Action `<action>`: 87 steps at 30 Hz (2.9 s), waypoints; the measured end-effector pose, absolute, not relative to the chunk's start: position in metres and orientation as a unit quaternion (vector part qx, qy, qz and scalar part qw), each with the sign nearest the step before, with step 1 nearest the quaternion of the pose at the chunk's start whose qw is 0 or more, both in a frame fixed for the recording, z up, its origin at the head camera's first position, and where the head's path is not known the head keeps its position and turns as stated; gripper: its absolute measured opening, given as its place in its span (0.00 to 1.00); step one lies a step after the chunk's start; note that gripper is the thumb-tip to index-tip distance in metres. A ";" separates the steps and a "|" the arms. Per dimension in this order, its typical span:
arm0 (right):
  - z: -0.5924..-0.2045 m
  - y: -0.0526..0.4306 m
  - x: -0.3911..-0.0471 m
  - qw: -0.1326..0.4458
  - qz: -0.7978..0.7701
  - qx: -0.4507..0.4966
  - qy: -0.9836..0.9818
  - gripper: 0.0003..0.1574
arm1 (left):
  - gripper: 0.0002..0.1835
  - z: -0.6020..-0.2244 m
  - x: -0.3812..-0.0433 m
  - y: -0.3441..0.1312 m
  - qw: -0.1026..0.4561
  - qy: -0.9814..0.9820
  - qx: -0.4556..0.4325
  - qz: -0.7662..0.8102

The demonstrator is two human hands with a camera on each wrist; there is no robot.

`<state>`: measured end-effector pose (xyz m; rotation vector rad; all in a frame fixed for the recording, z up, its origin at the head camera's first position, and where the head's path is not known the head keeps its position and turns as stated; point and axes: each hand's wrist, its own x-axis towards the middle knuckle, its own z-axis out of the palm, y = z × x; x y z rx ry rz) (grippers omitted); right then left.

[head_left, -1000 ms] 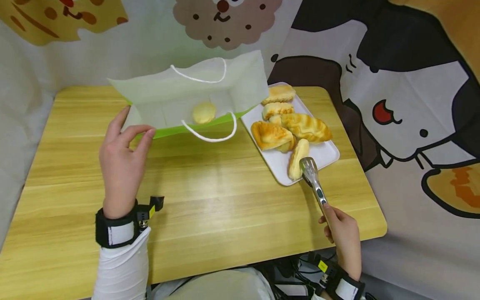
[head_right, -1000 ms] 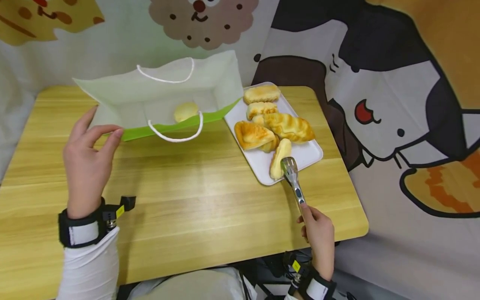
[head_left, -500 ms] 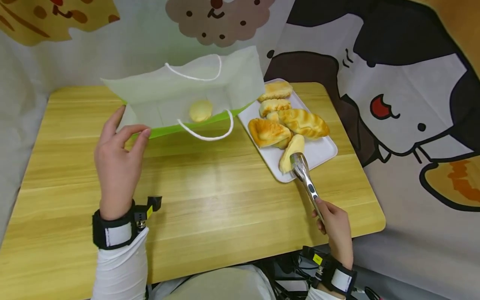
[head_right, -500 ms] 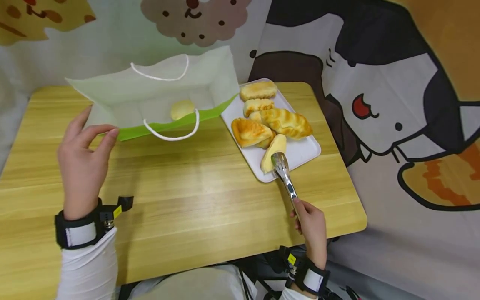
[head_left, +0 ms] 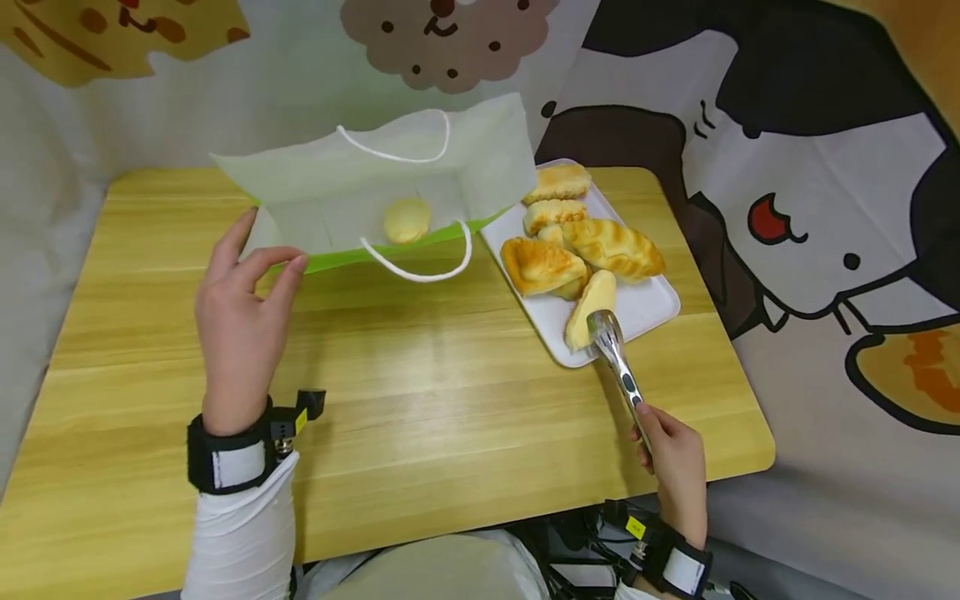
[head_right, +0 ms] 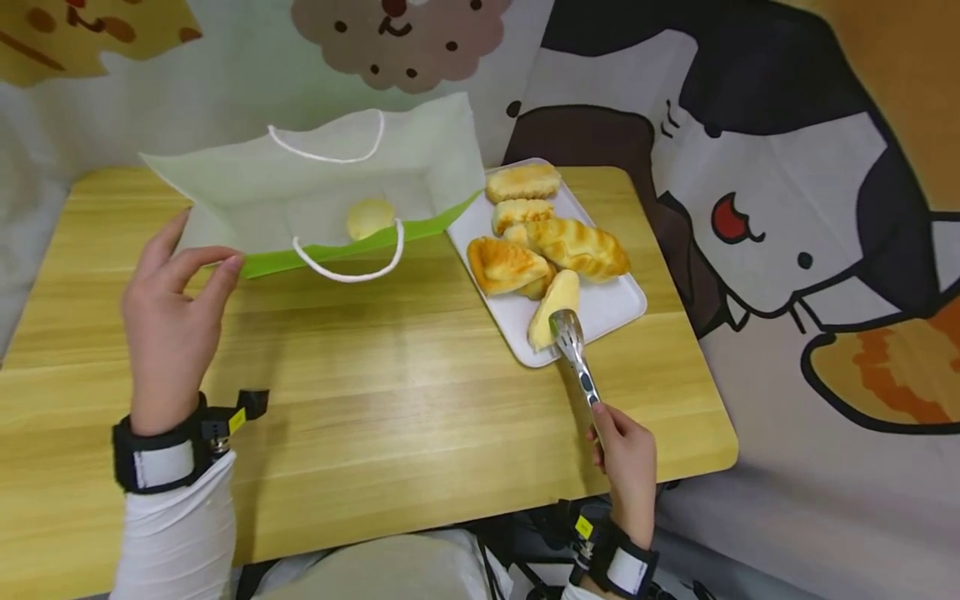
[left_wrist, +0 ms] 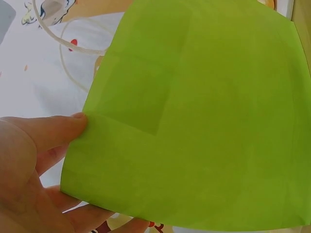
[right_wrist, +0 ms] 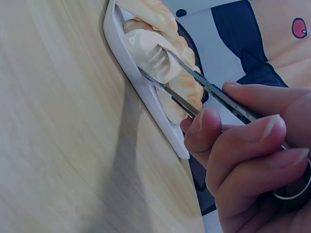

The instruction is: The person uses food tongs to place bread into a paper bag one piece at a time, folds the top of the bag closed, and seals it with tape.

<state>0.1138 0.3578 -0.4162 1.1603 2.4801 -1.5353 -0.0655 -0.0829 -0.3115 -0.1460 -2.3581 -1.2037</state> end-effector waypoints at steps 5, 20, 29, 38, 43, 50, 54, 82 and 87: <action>-0.413 0.357 0.121 -0.006 -0.512 0.397 0.762 0.35 | 0.13 -0.312 -0.065 -0.083 0.235 -0.865 -0.052 -0.440; -0.387 0.353 0.121 -0.133 -0.531 0.424 0.721 0.28 | 0.12 -0.313 -0.065 -0.087 0.245 -0.863 -0.058 -0.438; -0.374 0.348 0.111 -0.229 -0.555 0.362 0.713 0.24 | 0.12 -0.312 -0.066 -0.090 0.252 -0.860 -0.069 -0.439; -0.339 0.337 0.075 -0.277 -0.507 0.240 0.780 0.15 | 0.10 -0.312 -0.066 -0.092 0.253 -0.860 -0.074 -0.438; -0.319 0.325 0.056 -0.267 -0.450 0.171 0.835 0.14 | 0.10 -0.315 -0.065 -0.094 0.246 -0.866 -0.075 -0.430; -0.299 0.309 0.034 -0.279 -0.407 0.080 0.866 0.14 | 0.10 -0.315 -0.064 -0.095 0.246 -0.870 -0.081 -0.420; -0.289 0.301 0.024 -0.287 -0.393 0.031 0.873 0.13 | 0.10 -0.316 -0.064 -0.096 0.247 -0.868 -0.084 -0.422; -0.260 0.256 -0.021 -0.271 -0.141 -0.209 0.929 0.17 | 0.08 -0.319 -0.061 -0.102 0.238 -0.866 -0.132 -0.419; -0.258 0.250 -0.026 -0.263 -0.121 -0.223 0.931 0.17 | 0.08 -0.318 -0.060 -0.103 0.241 -0.868 -0.135 -0.413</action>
